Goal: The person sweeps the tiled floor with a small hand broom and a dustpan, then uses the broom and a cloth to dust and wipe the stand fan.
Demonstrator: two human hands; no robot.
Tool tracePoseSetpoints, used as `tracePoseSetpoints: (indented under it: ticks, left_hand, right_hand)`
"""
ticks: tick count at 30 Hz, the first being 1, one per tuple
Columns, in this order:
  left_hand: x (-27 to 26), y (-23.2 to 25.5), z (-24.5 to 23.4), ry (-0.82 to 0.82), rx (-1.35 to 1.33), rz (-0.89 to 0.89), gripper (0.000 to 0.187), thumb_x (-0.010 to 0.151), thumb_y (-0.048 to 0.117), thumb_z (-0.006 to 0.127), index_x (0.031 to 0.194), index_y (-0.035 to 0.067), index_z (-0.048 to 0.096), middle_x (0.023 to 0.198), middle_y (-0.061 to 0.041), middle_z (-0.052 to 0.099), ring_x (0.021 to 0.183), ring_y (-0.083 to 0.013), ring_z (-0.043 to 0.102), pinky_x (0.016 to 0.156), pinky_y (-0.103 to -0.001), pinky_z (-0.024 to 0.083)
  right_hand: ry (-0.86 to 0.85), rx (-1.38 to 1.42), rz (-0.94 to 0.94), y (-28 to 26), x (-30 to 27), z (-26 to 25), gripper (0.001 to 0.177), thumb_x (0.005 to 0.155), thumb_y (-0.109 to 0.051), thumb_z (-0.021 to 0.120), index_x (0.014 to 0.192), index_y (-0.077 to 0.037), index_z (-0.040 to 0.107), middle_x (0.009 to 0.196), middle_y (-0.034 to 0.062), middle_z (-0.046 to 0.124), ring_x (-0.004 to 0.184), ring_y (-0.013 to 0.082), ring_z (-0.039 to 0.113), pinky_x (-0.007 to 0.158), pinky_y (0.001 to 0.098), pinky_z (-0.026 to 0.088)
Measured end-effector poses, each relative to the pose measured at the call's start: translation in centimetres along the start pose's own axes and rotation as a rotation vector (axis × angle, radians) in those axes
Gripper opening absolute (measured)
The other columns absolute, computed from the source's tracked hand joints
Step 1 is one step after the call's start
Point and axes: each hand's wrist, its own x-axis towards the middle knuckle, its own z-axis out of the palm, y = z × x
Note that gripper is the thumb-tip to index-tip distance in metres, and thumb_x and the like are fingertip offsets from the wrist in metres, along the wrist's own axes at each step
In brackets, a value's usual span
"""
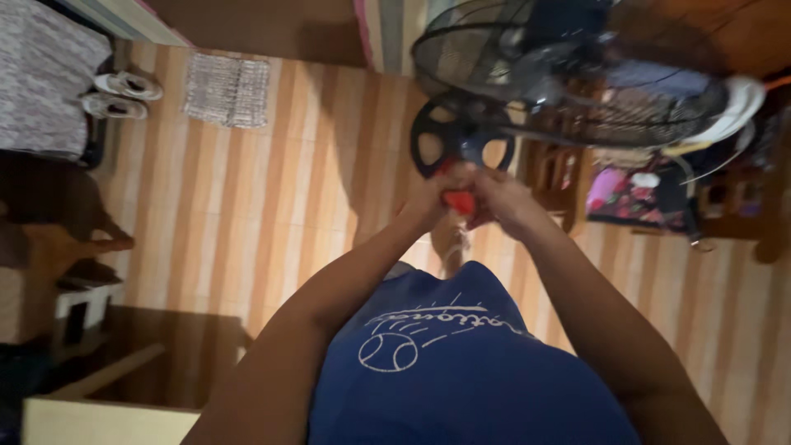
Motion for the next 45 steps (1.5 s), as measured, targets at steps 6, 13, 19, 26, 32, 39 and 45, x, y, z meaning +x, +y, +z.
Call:
tracePoseSetpoints:
  ticks: [6, 13, 19, 26, 32, 39, 45]
  left_hand:
    - [-8.5, -0.6, -12.7, -0.055, 0.368, 0.104, 0.043, 0.084, 0.006, 0.057, 0.122, 0.006, 0.077, 0.111, -0.017, 0.073, 0.1, -0.0272, 0.067, 0.086, -0.037, 0.054]
    - [-12.2, 1.5, -23.3, 0.242, 1.178, -0.179, 0.031, 0.088, 0.015, 0.074, 0.117, 0.005, 0.068, 0.097, -0.019, 0.069, 0.099, -0.0352, 0.07, 0.089, -0.045, 0.055]
    - [-15.1, 2.6, -25.3, 0.174, 1.156, -0.131, 0.06, 0.073, 0.006, 0.076, 0.132, 0.007, 0.063, 0.134, -0.023, 0.054, 0.119, -0.0402, 0.055, 0.099, -0.044, 0.048]
    - [-12.7, -5.3, -21.5, -0.213, 1.361, 0.023, 0.033, 0.093, 0.016, 0.068, 0.125, 0.013, 0.074, 0.132, -0.01, 0.066, 0.133, -0.0343, 0.06, 0.115, -0.04, 0.05]
    - [-11.1, -7.2, -14.1, -0.275, 1.165, 0.162, 0.035, 0.072, 0.01, 0.072, 0.106, 0.004, 0.077, 0.118, -0.026, 0.065, 0.099, -0.0418, 0.061, 0.081, -0.047, 0.053]
    - [-8.3, -11.8, -5.2, -0.774, 0.999, -0.46, 0.02, 0.082, 0.021, 0.073, 0.091, 0.003, 0.074, 0.08, -0.017, 0.074, 0.075, -0.0297, 0.074, 0.071, -0.045, 0.058]
    - [-8.3, -15.6, 0.1, -0.63, 0.951, -0.423, 0.022, 0.09, 0.021, 0.065, 0.099, 0.002, 0.074, 0.085, -0.018, 0.075, 0.077, -0.03, 0.071, 0.07, -0.043, 0.057]
  right_hand:
    - [-0.293, 0.614, 0.307, 14.7, 11.3, 11.6, 0.023, 0.099, -0.025, 0.062, 0.105, -0.002, 0.066, 0.088, 0.0108, 0.068, 0.069, 0.0185, 0.065, 0.055, 0.0302, 0.055]
    - [-0.234, 0.141, 0.203, 19.6, 19.5, 25.7, 0.014, 0.091, -0.017, 0.065, 0.094, -0.006, 0.071, 0.08, 0.0079, 0.067, 0.065, 0.0182, 0.062, 0.053, 0.032, 0.05]
    - [-0.194, 0.865, 0.081, 22.2, 23.3, 25.4, 0.018, 0.09, -0.016, 0.066, 0.096, 0.001, 0.068, 0.083, 0.0095, 0.07, 0.071, 0.019, 0.07, 0.065, 0.0336, 0.061]
    - [0.209, 0.876, 0.24, 37.7, 8.0, 8.2, 0.022, 0.096, -0.02, 0.066, 0.106, -0.001, 0.068, 0.075, 0.0067, 0.066, 0.058, 0.0146, 0.059, 0.052, 0.028, 0.049]
    - [0.543, 0.472, 0.401, 43.6, -2.5, 5.7, 0.036, 0.09, -0.015, 0.069, 0.12, 0.004, 0.064, 0.074, 0.0139, 0.067, 0.056, 0.0201, 0.062, 0.049, 0.0341, 0.053]
    - [0.197, 0.992, 0.123, 36.6, -2.2, 13.4, 0.042, 0.087, -0.006, 0.067, 0.128, -0.002, 0.061, 0.083, 0.0079, 0.068, 0.062, 0.0136, 0.061, 0.051, 0.0269, 0.05]
    - [0.143, 1.302, 0.122, 39.3, 2.5, 6.9, 0.029, 0.098, -0.009, 0.06, 0.12, 0.009, 0.066, 0.076, 0.0048, 0.06, 0.056, 0.0092, 0.05, 0.047, 0.023, 0.042]
